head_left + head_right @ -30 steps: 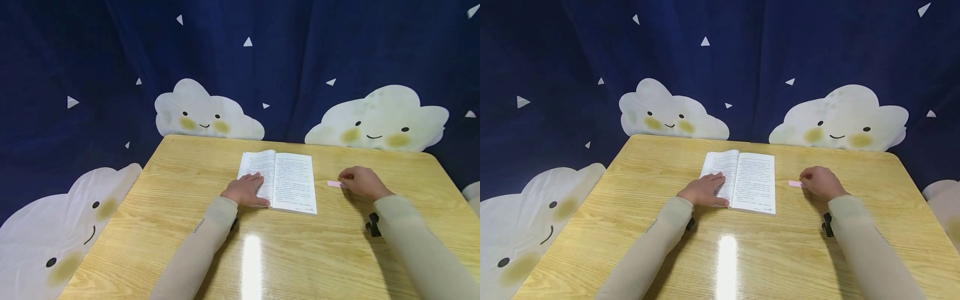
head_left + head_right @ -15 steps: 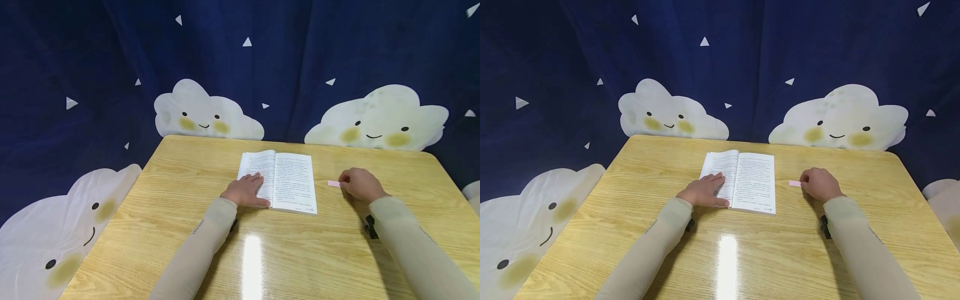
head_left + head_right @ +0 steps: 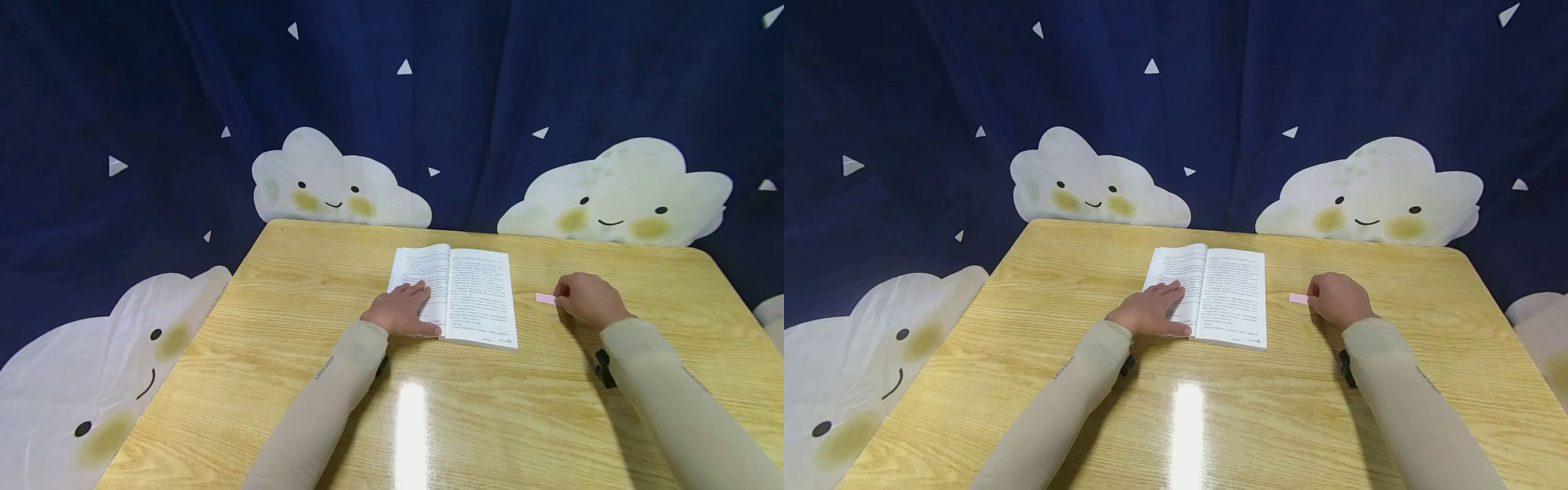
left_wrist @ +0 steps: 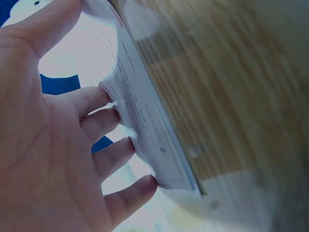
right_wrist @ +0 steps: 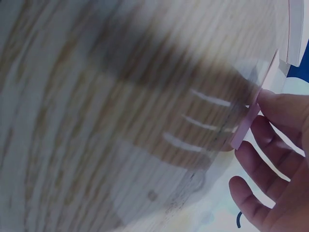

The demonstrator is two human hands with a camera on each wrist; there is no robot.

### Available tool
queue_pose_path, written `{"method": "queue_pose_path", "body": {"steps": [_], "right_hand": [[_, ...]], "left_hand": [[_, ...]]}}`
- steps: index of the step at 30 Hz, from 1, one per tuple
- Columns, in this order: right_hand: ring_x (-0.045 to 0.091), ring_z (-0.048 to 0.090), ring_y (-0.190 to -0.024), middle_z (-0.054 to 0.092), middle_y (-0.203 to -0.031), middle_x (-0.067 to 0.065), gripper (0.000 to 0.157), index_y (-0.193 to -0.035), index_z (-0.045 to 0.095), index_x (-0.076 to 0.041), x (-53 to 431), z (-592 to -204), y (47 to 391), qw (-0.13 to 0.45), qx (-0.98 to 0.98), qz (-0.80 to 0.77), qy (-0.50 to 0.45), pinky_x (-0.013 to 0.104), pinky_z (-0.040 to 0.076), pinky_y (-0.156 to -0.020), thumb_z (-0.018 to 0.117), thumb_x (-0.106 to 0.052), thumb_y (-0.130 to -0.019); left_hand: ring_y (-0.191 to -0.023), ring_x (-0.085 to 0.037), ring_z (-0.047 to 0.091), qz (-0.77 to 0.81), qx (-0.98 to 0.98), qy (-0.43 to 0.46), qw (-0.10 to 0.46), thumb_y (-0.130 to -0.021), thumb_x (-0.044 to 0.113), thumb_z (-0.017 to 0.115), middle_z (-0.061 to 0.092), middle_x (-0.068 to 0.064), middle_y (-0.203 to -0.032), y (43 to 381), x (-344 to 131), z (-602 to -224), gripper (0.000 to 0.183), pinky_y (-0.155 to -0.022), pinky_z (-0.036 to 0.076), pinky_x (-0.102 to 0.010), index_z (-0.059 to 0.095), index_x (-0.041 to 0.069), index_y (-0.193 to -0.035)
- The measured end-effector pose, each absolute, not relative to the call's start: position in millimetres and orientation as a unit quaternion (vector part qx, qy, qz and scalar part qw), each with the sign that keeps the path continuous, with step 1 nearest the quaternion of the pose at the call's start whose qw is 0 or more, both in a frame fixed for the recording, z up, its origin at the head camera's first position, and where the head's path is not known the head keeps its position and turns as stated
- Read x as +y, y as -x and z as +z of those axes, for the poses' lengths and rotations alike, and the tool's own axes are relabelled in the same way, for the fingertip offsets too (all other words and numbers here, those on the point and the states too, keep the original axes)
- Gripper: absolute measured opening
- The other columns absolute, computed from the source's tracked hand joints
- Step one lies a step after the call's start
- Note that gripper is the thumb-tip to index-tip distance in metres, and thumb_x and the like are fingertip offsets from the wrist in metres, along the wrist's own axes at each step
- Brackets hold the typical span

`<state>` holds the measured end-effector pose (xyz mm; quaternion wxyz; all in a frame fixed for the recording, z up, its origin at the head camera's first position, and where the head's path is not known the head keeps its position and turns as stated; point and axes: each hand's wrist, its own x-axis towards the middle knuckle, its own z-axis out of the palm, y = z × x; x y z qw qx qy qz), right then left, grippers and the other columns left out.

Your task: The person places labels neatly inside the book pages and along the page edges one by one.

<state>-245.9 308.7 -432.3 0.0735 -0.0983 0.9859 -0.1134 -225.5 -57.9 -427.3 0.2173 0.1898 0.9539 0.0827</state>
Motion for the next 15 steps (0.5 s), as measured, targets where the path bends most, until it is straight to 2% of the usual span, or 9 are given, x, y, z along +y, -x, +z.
{"method": "queue_pose_path", "body": {"steps": [15], "right_hand": [[0.020, 0.053, -0.067, 0.065, -0.077, 0.008, 0.009, -0.084, 0.067, -0.006, 310.6, -435.1, 251.4, 0.078, 0.982, -0.132, 0.112, 0.037, 0.046, -0.063, 0.063, -0.011, -0.091]], "left_hand": [[-0.157, -0.023, 0.016, 0.081, 0.953, -0.190, 0.224, -0.086, 0.069, 0.059, 0.014, 0.007, -0.169, 228.9, -56.7, -428.3, 0.093, -0.122, 0.027, -0.048, 0.021, 0.026, -0.160]]}}
